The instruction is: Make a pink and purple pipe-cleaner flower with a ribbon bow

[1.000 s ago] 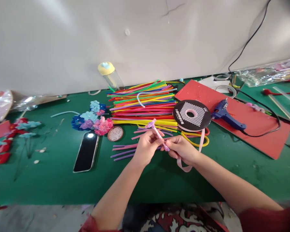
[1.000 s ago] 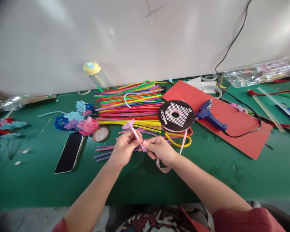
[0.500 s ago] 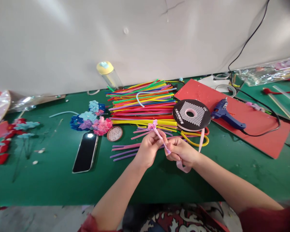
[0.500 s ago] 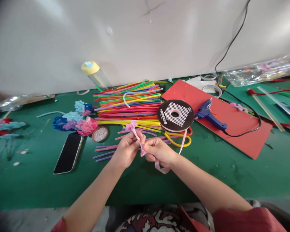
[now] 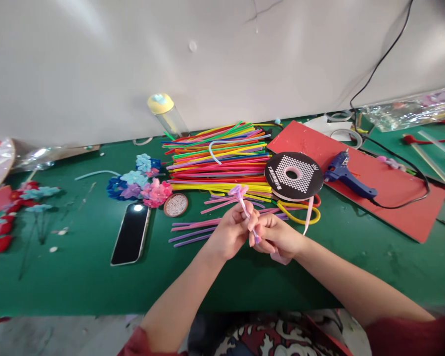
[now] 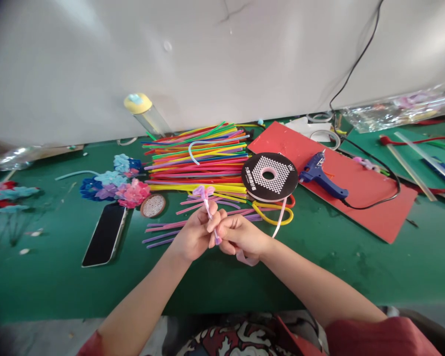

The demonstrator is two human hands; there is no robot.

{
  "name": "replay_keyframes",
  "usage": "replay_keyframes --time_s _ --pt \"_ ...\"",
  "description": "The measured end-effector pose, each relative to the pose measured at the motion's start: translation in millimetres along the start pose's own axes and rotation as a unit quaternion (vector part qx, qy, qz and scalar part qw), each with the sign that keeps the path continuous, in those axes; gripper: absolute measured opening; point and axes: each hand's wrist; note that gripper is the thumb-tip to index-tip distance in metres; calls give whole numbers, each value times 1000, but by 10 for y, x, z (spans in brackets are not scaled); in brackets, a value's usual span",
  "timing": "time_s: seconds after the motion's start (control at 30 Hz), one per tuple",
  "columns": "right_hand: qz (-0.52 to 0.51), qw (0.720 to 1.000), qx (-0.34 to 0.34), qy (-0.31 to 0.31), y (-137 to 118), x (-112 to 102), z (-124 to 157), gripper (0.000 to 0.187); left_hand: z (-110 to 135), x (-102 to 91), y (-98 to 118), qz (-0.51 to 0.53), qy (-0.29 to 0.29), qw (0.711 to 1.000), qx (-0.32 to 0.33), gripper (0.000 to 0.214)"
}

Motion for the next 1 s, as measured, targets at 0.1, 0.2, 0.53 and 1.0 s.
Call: replay_keyframes --time_s 0.1,0.2,0.53,1.0 --pt "-1 1000 7 -12 9 18 5 41 4 -8 13 -8 -12 1000 -5 25" --pt "39 999 -23 21 -15 47 3 41 0 -13 25 -21 0 1000 3 23" --pt "364 869 -182 282 -98 49 55 41 -27 -52 -43 -166 128 977 26 22" --pt "478 829 -149 250 -95 16 28 41 -40 4 -63 -100 206 973 -21 22"
Point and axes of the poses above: each hand's wrist, its own z-axis away from the middle knuckle, its own x-axis out of the palm, y = z × x, and after that the axes turned 6 degrees about x, right-handed
